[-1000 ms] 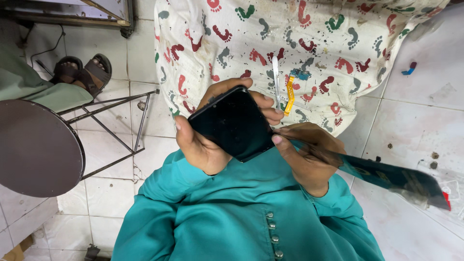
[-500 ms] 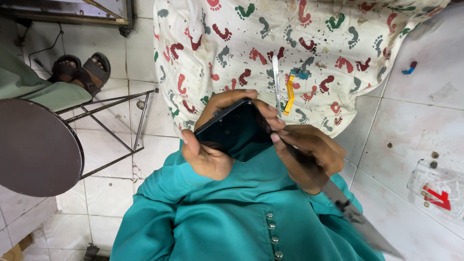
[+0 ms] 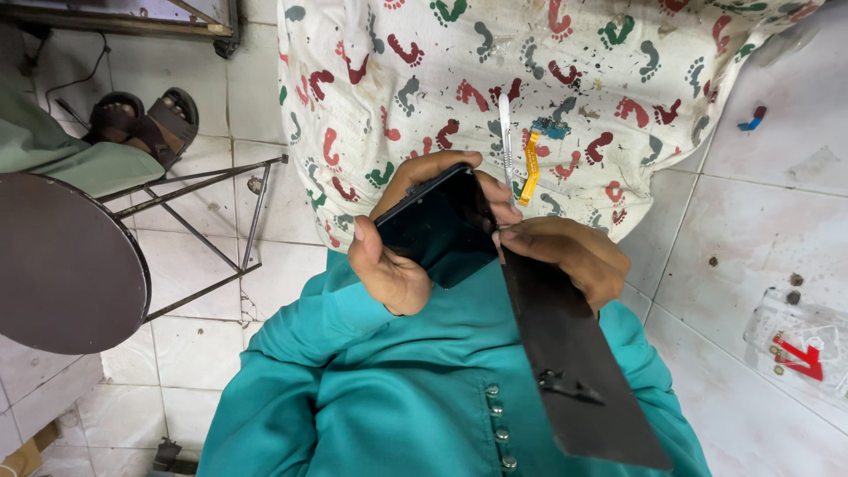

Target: The person uses a metal prying tool to open a smartphone and remove the screen. They then apply a protective film to the screen and smooth it out with their fingers.

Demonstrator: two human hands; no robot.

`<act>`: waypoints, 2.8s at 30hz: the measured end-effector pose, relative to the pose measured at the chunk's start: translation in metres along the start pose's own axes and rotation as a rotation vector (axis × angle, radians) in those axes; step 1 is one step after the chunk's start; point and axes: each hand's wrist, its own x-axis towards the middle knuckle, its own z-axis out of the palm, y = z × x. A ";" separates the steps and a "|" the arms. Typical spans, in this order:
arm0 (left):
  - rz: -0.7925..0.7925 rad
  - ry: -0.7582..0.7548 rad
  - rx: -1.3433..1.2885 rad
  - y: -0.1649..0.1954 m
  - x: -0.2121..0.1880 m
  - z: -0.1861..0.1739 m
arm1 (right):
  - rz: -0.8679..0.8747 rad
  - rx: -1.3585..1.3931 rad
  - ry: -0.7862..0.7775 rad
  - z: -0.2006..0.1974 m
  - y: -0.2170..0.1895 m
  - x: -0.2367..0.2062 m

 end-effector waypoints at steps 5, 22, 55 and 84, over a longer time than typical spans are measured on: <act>0.009 0.001 0.028 -0.001 0.000 -0.001 | 0.064 0.061 0.000 0.000 0.009 -0.007; -0.057 0.017 0.046 0.000 -0.006 -0.004 | -0.020 -0.009 0.015 0.005 0.020 -0.009; -0.110 -0.024 0.060 -0.001 -0.015 -0.006 | -0.002 0.161 -0.077 0.001 0.005 -0.008; -0.207 0.379 -0.219 -0.007 0.023 -0.065 | 0.144 -0.483 -0.240 -0.004 0.090 -0.006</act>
